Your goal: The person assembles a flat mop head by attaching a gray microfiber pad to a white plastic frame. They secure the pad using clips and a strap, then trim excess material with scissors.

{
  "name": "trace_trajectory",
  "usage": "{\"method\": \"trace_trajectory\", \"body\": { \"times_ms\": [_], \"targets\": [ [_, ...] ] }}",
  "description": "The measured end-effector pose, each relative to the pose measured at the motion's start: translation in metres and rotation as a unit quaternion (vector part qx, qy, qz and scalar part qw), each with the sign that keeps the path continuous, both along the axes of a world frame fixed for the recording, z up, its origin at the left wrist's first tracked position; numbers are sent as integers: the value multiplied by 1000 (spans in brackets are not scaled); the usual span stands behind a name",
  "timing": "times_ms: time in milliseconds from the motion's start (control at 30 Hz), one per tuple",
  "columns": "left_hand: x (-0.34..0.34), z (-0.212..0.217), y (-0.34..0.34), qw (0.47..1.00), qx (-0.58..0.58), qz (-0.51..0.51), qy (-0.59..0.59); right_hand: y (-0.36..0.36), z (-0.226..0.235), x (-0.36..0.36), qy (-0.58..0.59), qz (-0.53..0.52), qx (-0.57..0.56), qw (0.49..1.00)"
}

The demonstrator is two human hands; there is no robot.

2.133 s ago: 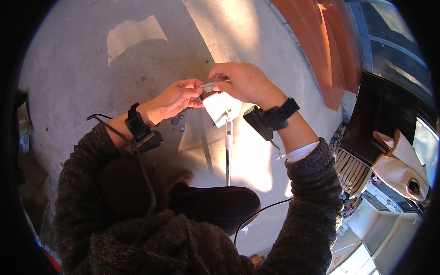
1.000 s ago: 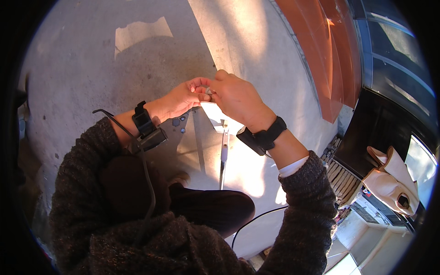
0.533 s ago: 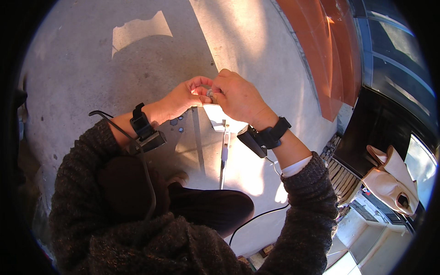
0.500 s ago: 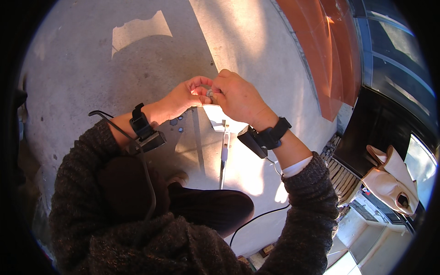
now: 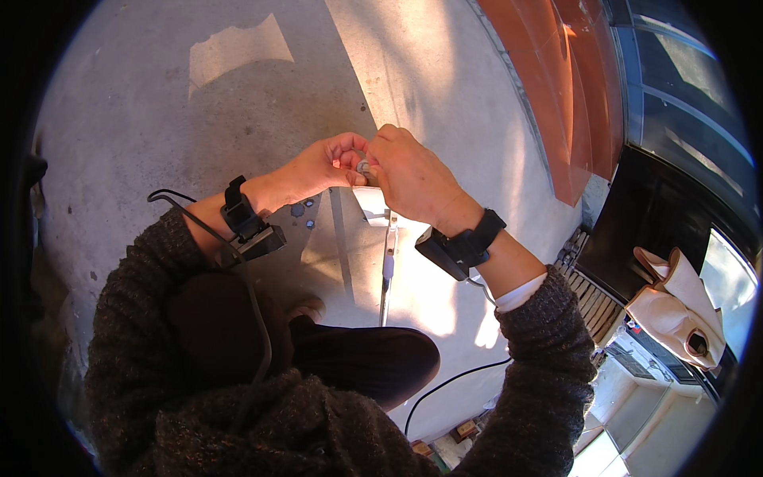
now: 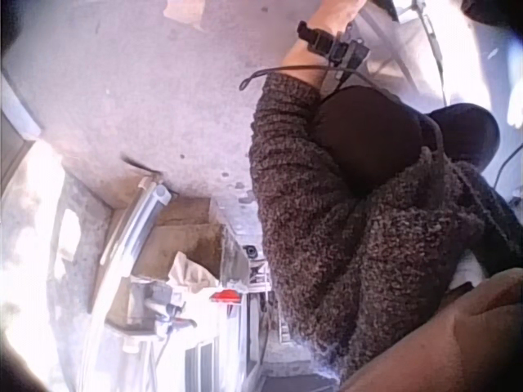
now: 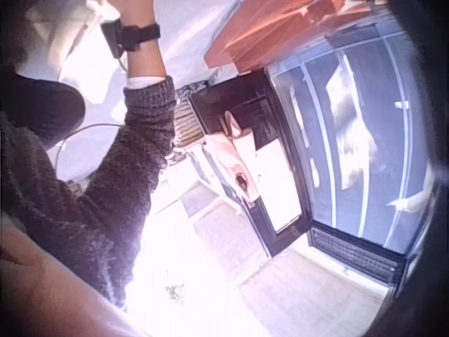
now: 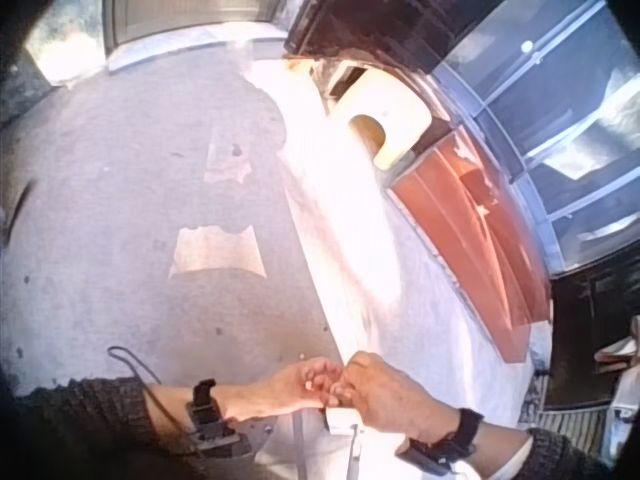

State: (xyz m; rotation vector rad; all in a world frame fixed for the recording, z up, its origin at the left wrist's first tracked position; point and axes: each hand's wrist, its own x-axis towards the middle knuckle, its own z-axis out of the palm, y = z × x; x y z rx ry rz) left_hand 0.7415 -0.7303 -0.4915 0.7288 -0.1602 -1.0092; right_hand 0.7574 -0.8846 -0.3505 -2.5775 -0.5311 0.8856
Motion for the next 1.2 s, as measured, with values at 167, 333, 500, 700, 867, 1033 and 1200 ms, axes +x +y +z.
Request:
{"method": "trace_trajectory", "body": {
  "times_ms": [167, 333, 500, 700, 867, 1033, 1200],
  "targets": [
    [-3, -3, 5, 998, -40, -2, 53, 1, -1, -5, -9, 19, -14, 1000],
    [-3, -2, 4, 996, -31, -40, 70, 2, 3, -10, -40, 46, -1, 998],
    [-6, 5, 2, 985, -2, -46, 168, 4, 9, -13, -24, -3, -16, 1000],
    [-6, 11, 2, 982, 20, -25, 187, 1, 5, -3, 71, -22, -72, 995],
    [-6, 11, 2, 986, 35, 25, 163, 1, -3, 8, 87, 0, -99, 991],
    [4, 6, 1, 980, 60, 5, 192, 8, -7, 17, 114, 32, -113, 987],
    [10, 1, 0, 969, 64, -71, 229, 12, -7, 22, 191, 34, -116, 974]
  ]
}}
